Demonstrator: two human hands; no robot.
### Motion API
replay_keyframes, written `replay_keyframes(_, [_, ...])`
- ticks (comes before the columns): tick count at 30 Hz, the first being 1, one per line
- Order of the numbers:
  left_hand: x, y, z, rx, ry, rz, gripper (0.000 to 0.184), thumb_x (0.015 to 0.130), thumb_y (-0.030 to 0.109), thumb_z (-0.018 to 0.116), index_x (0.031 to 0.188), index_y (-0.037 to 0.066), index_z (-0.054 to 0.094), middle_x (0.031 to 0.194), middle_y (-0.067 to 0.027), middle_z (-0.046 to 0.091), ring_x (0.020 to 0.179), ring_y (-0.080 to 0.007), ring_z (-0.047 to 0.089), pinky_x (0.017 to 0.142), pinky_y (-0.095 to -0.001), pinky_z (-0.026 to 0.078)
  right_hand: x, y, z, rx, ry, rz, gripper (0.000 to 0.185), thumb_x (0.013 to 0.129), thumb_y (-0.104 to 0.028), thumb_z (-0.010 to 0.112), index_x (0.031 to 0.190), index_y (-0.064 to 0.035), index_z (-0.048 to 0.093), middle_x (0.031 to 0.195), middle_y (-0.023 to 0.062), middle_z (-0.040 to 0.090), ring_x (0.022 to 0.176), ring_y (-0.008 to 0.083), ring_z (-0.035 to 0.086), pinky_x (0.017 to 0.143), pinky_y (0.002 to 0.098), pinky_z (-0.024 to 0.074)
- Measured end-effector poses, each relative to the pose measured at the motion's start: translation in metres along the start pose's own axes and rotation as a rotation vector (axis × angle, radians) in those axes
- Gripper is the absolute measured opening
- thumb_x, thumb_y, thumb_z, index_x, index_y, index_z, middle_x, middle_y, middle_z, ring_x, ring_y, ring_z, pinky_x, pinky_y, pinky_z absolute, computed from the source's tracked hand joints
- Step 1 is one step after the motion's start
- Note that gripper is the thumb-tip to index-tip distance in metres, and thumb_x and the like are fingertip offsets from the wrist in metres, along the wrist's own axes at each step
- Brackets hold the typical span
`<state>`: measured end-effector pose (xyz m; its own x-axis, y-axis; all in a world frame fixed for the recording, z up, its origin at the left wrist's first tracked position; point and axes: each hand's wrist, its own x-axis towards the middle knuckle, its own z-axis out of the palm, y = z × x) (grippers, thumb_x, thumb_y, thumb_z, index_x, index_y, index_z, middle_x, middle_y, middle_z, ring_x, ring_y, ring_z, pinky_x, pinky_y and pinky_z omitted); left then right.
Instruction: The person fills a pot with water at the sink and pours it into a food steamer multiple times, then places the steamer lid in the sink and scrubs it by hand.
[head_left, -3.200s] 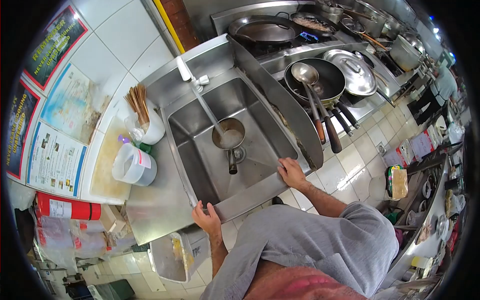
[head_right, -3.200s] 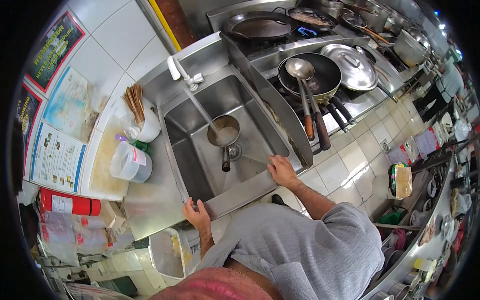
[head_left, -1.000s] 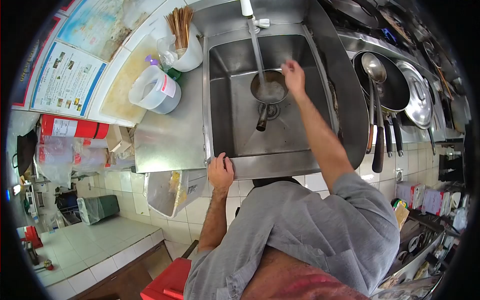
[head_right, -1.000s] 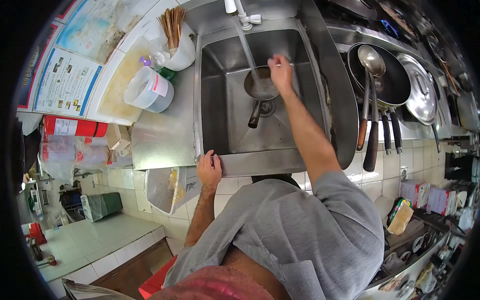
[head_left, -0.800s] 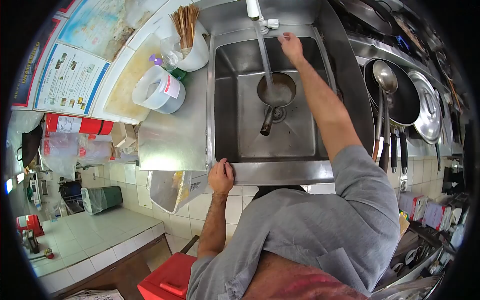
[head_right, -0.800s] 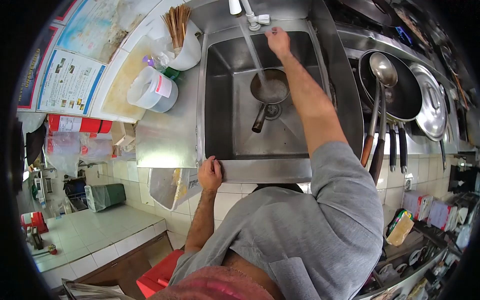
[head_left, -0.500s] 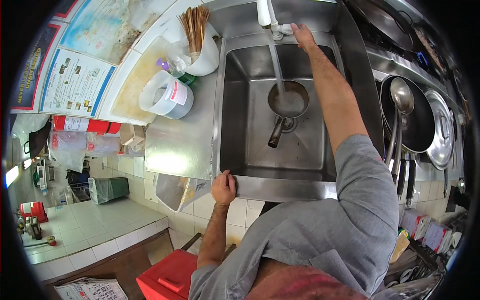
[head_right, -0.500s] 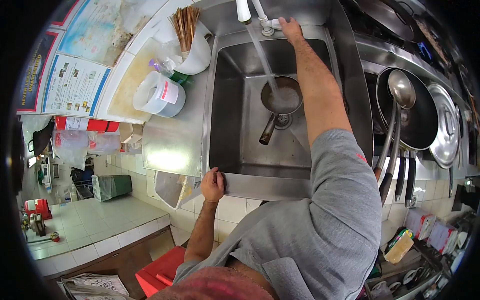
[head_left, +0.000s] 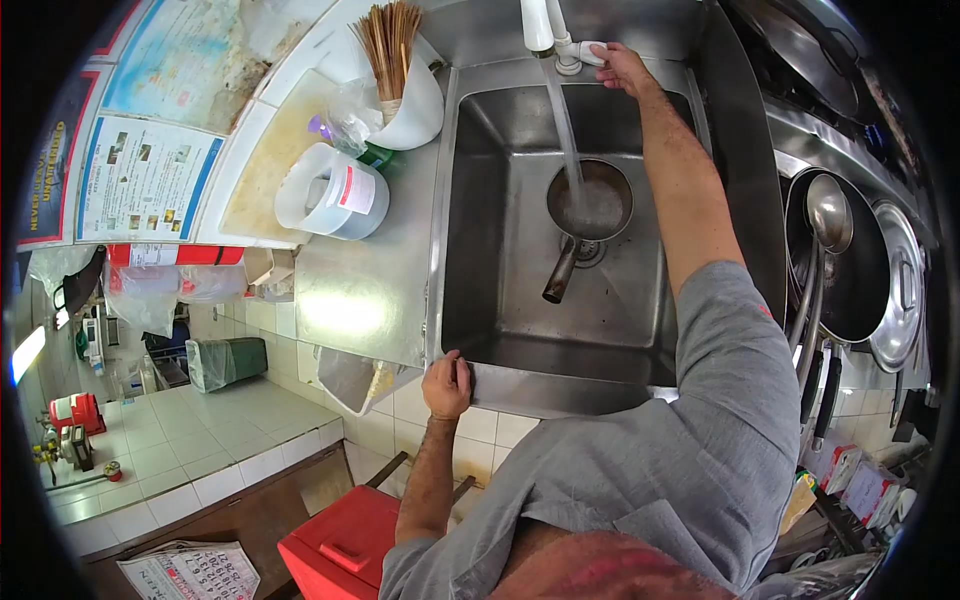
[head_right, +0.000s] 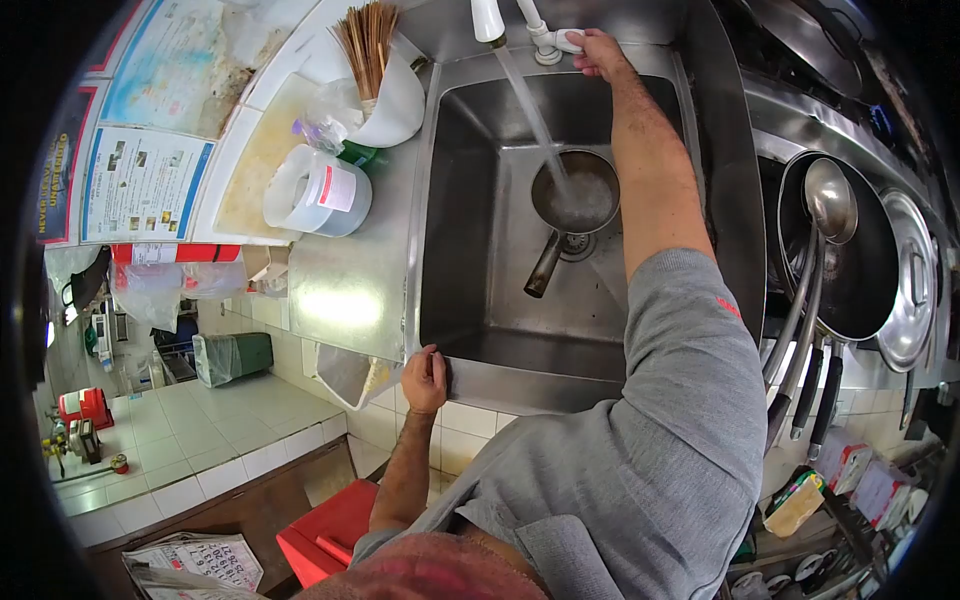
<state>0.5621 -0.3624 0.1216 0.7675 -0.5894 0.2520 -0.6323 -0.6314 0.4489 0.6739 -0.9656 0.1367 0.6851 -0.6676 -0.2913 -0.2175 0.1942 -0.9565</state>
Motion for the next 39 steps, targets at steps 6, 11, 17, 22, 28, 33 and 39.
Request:
replay_keyframes(6, [-0.001, -0.002, 0.001, 0.012, 0.006, 0.015, 0.012, 0.078, 0.010, 0.058, 0.088, 0.004, 0.059, 0.062, -0.0079, 0.052, 0.054, -0.0249, 0.050, 0.050, -0.0356, 0.040, 0.002, 0.000, -0.001, -0.004, -0.007, -0.035, 0.054, 0.077, -0.034, 0.065, 0.121, -0.0139, 0.041, 0.089, 0.0017, 0.054, 0.063, 0.0099, 0.054, 0.049, 0.0240, 0.0430])
replay_keyframes(11, [-0.001, -0.002, 0.001, 0.022, -0.014, -0.005, 0.012, 0.078, 0.010, 0.058, 0.089, 0.004, 0.059, 0.063, -0.0086, 0.053, 0.055, -0.0256, 0.051, 0.051, -0.0358, 0.041, -0.004, 0.000, 0.000, -0.030, 0.016, -0.056, 0.052, 0.076, -0.032, 0.066, 0.120, -0.0174, 0.042, 0.093, 0.0008, 0.056, 0.062, 0.0098, 0.054, 0.047, 0.0249, 0.0422])
replay_keyframes(17, [-0.001, -0.002, 0.000, 0.002, -0.009, -0.032, 0.011, 0.078, 0.009, 0.058, 0.087, 0.003, 0.059, 0.065, -0.0100, 0.055, 0.057, -0.0268, 0.053, 0.052, -0.0358, 0.042, -0.007, -0.001, 0.002, -0.115, 0.045, -0.094, 0.052, 0.076, -0.029, 0.066, 0.121, -0.0191, 0.043, 0.098, 0.0009, 0.056, 0.064, 0.0098, 0.054, 0.047, 0.0225, 0.0419])
replay_keyframes(22, [0.000, 0.000, -0.001, -0.007, -0.013, -0.042, 0.011, 0.078, 0.008, 0.057, 0.087, 0.003, 0.059, 0.067, -0.0109, 0.057, 0.058, -0.0277, 0.054, 0.053, -0.0362, 0.043, -0.006, 0.001, 0.004, -0.164, 0.088, -0.140, 0.051, 0.074, -0.025, 0.068, 0.118, -0.0177, 0.045, 0.095, 0.0018, 0.058, 0.061, 0.0095, 0.054, 0.043, 0.0241, 0.0403])
replay_keyframes(28, [-0.002, -0.003, 0.001, -0.009, -0.007, -0.033, 0.011, 0.079, 0.009, 0.057, 0.088, 0.003, 0.059, 0.068, -0.0111, 0.057, 0.058, -0.0280, 0.054, 0.053, -0.0363, 0.043, -0.001, 0.006, 0.004, -0.216, 0.114, -0.196, 0.052, 0.073, -0.024, 0.069, 0.119, -0.0169, 0.045, 0.093, 0.0048, 0.059, 0.059, 0.0115, 0.055, 0.042, 0.0252, 0.0395])
replay_keyframes(33, [0.000, 0.001, 0.000, -0.002, 0.029, -0.008, 0.011, 0.079, 0.008, 0.057, 0.088, 0.003, 0.059, 0.065, -0.0097, 0.054, 0.056, -0.0269, 0.052, 0.052, -0.0356, 0.042, 0.000, 0.009, 0.005, -0.220, 0.129, -0.230, 0.056, 0.073, -0.025, 0.069, 0.122, -0.0168, 0.042, 0.091, 0.0069, 0.058, 0.057, 0.0125, 0.055, 0.039, 0.0256, 0.0378])
replay_keyframes(39, [-0.001, -0.001, 0.001, -0.002, 0.007, -0.043, 0.010, 0.079, 0.008, 0.057, 0.088, 0.004, 0.059, 0.064, -0.0096, 0.053, 0.055, -0.0266, 0.052, 0.051, -0.0358, 0.041, -0.003, 0.009, 0.004, -0.249, 0.124, -0.232, 0.060, 0.073, -0.029, 0.069, 0.124, -0.0162, 0.040, 0.089, 0.0082, 0.058, 0.053, 0.0127, 0.053, 0.037, 0.0260, 0.0358])
